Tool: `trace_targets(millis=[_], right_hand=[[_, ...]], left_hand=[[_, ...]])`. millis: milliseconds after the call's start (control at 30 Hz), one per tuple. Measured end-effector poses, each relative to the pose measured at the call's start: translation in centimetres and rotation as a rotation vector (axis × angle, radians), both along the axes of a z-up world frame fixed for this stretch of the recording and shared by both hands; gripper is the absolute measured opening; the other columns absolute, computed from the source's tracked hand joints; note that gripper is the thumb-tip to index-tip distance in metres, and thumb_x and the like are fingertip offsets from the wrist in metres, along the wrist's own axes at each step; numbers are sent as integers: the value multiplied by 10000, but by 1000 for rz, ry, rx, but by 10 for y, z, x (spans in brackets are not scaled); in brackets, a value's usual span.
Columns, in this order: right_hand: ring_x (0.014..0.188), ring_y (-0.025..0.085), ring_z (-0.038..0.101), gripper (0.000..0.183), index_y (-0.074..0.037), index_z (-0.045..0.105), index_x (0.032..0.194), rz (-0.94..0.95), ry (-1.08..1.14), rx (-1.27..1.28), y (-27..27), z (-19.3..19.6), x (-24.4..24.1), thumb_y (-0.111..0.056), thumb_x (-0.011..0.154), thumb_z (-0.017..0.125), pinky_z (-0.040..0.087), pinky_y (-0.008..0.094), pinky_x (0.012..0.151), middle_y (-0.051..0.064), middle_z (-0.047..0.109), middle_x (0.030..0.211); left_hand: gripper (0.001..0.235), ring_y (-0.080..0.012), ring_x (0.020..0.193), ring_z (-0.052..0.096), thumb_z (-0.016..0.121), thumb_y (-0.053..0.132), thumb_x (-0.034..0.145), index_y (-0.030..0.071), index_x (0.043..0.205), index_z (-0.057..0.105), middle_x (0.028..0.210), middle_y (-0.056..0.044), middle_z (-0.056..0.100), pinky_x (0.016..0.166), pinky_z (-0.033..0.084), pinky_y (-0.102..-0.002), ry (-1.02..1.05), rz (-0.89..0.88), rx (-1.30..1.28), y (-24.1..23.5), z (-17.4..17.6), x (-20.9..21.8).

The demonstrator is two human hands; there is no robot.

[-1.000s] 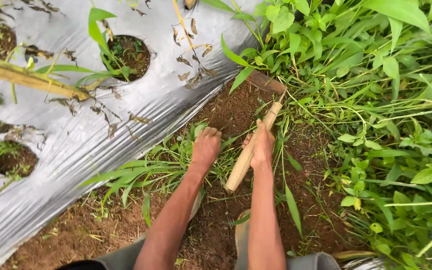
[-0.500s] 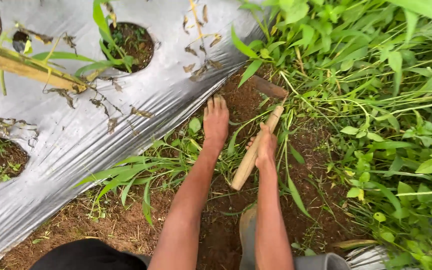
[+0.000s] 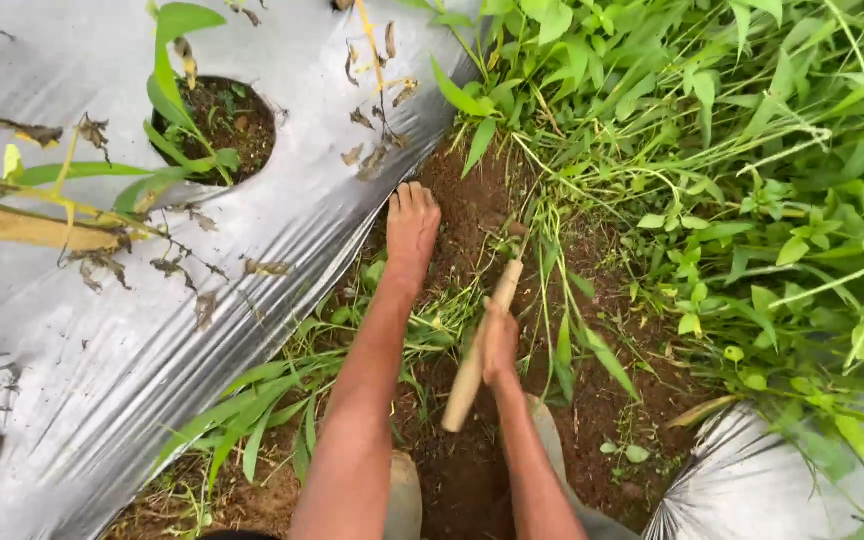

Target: Using a hand hoe to remove weeds from the soil between plastic-covered crop rows in a field.

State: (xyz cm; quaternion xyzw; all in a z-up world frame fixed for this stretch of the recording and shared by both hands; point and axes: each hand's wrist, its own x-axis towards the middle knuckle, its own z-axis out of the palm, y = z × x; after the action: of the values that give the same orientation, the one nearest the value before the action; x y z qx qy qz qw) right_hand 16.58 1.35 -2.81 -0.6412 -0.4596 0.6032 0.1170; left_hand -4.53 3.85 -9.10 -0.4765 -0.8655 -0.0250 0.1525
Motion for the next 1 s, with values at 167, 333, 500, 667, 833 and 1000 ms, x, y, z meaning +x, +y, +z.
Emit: trace_targets(millis=[167,333,500,667,833,1000], right_hand=[[570,202,604,534,-42,525,1053,-51,34,32,-13,47,-8,-548,914,619,551,357,492,80,554,687],[494,175,554,462,-58,486,980,-191,285,-201,9,46,-6,-481,918,663,529,318,439,65,516,639],[471,166,542,446,-68,473,925,-211,292,-267,10,40,0,-460,892,684,510,322,420,63,516,606],[437,173,594,447,-56,557,933,-117,188,-129,-29,17,14,-493,925,653,538,314,389,68,569,593],[473,234,608,492,10,537,1046,13,117,-137,-58,34,28,-457,929,639,564,371,424,128,562,602],[505,208,640,566,7,537,1148,136,96,-108,-39,5,47,-518,950,611,593,351,442,101,596,638]], left_hand=[[146,-264,807,669,573,17,922,34,837,691,774,-119,621,747,570,-344,139,57,158,2,26,6],[16,-252,829,685,650,20,903,16,917,646,835,-126,619,762,588,-327,-43,141,88,3,19,3],[329,-374,1015,720,687,-10,939,-112,1247,631,1134,-291,670,829,658,-400,-766,160,53,-20,45,1],[184,-402,924,763,755,116,840,48,1003,805,981,-247,755,744,646,-511,-1106,123,-149,-65,21,22],[293,-455,1204,634,672,109,932,-30,1187,701,1302,-295,621,970,579,-583,-1074,-54,-422,-91,56,43],[424,-416,1467,375,516,218,1038,-69,1330,624,1529,-305,411,1189,367,-554,-679,-367,-583,-109,183,61]])
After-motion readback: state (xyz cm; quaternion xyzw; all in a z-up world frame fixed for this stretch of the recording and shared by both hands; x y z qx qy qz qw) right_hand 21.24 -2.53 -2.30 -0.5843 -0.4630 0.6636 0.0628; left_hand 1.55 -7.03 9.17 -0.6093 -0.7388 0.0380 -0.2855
